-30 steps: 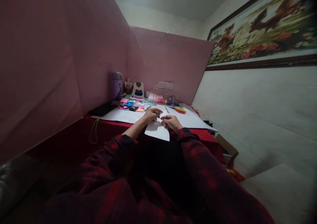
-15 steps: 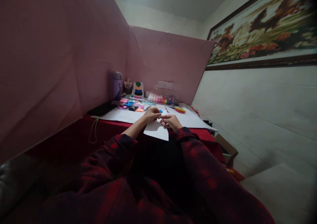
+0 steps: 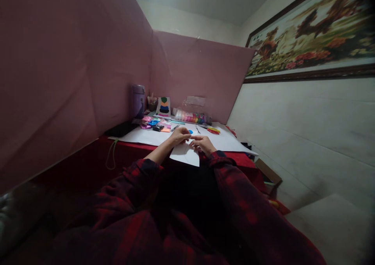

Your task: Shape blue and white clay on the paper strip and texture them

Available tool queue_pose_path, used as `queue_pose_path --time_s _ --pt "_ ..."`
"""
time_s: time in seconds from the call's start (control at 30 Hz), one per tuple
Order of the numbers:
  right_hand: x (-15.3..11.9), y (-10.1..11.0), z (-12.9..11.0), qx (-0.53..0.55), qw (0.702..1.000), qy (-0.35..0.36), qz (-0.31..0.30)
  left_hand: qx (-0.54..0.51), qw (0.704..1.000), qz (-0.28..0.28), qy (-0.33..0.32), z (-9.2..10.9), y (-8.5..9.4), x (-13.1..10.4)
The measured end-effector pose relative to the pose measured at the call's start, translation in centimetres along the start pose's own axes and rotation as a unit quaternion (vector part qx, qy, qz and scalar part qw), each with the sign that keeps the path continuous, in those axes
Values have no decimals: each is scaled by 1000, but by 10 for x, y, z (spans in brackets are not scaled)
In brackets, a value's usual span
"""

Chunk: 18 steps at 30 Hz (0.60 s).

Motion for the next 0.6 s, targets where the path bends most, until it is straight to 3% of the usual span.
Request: queue_pose_path --time_s 0.2,0.6 --pt "3 2 7 9 1000 -14 -2 -14 1000 25 1 2 5 0" --pt "5 2 9 19 1000 -12 -13 2 1000 0 31 -1 -2 -1"
Point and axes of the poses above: each hand's wrist, its own x-axis towards the middle knuckle, its own y-axis out of the back of the hand, z = x × y, the point moved 7 cm from there along x, towards the middle knuckle, and after that the axes turned 5 degrees about -z, right-handed, at the moved point
